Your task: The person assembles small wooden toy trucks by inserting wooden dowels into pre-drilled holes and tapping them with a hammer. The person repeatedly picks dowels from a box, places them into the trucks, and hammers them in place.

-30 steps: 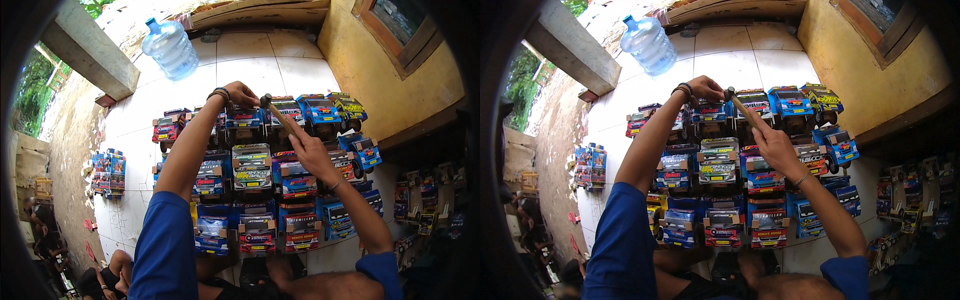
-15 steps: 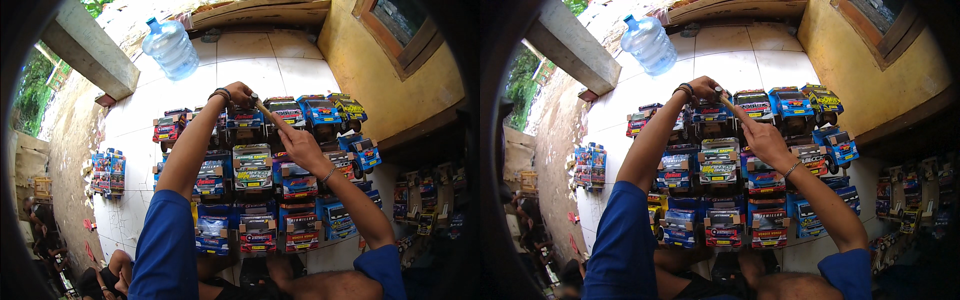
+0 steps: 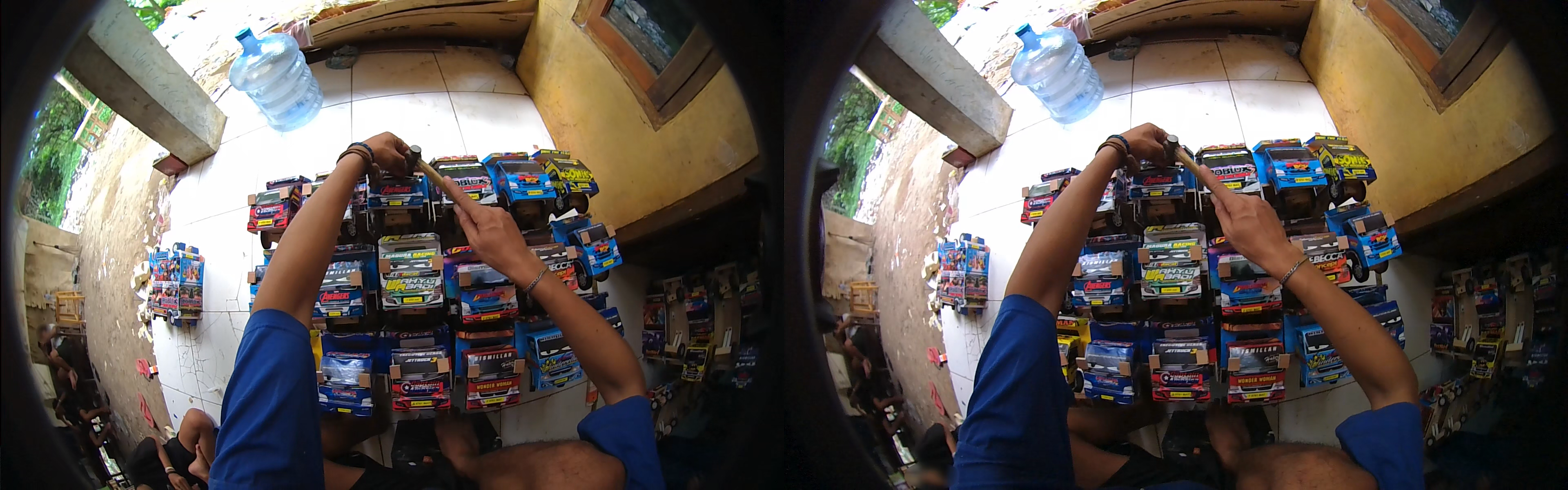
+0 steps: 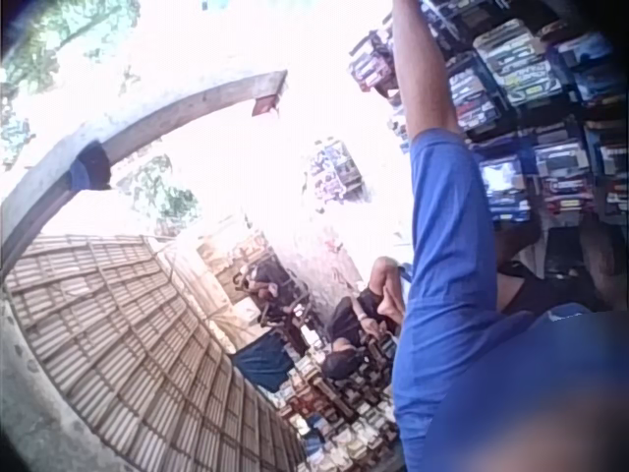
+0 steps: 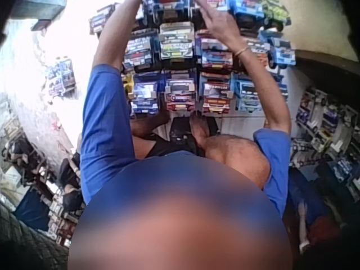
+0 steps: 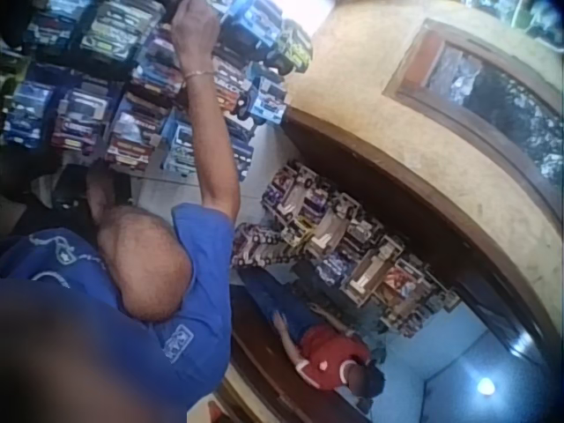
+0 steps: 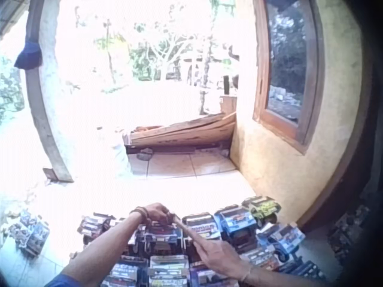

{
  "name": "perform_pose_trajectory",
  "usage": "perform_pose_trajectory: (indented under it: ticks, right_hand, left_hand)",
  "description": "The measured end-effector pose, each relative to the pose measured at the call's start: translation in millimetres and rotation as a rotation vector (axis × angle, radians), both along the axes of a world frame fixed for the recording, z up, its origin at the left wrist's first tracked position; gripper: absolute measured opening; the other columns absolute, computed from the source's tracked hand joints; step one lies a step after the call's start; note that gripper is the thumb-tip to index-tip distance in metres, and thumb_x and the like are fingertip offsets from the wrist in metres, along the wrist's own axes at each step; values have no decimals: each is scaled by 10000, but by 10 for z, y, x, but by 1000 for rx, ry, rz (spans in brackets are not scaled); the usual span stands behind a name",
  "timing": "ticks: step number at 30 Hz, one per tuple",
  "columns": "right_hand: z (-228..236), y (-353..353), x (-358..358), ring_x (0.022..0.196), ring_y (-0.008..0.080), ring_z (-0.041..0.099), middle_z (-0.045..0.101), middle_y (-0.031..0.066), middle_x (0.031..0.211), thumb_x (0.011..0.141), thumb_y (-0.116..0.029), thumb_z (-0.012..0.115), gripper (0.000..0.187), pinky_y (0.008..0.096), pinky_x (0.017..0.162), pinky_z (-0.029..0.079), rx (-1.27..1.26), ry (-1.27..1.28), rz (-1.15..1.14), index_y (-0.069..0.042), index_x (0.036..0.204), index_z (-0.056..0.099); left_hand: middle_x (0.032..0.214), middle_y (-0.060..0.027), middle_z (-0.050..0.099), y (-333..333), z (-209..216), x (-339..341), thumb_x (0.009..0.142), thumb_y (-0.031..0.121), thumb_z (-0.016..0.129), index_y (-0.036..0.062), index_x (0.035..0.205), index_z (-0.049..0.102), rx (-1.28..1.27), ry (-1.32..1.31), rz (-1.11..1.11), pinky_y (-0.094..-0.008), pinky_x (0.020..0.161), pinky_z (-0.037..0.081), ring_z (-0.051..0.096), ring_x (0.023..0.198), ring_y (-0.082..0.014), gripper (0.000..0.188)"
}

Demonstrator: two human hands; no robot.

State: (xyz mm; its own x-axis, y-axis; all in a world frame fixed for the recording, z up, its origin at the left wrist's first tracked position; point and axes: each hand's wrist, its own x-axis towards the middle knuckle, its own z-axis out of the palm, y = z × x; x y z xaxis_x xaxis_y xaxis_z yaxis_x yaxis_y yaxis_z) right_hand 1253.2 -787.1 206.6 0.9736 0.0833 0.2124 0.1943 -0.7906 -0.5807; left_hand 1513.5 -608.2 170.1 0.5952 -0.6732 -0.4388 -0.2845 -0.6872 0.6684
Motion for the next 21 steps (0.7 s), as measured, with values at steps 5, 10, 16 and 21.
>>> perform_pose_trajectory:
  ticks: [5,10,16,21]
  right_hand:
    - [5,3,-2,610,379,632,586,211,648,1015,-172,531,571,490,601,481,-42,59,0,-258,1551,354]
    - [-3,22,-8,624,354,633,596,191,664,1015,-169,531,586,481,607,487,-42,-35,6,-264,1560,337]
    - [-45,5,-27,618,340,622,598,169,674,1006,-154,536,616,480,607,494,-185,-1,27,-248,1572,313]
    - [-82,-3,-32,584,283,607,594,113,653,999,-158,550,657,442,592,520,-198,-81,46,-230,1588,270]
  left_hand:
    - [879,-45,743,11,-26,-3,805,188,821,67,1024,769,-79,34,5,-279,754,554,672,795,-116,256]
    - [890,-43,749,-4,-33,27,783,182,813,90,1044,777,-7,-2,-2,-288,764,550,660,785,-116,279]
    - [1003,-30,760,-8,-42,28,798,81,806,105,1146,757,-68,97,-10,-296,848,573,684,885,-126,353]
    - [1047,-11,761,0,-123,89,771,54,812,111,1151,756,-13,-29,-60,-309,877,572,691,914,-134,388]
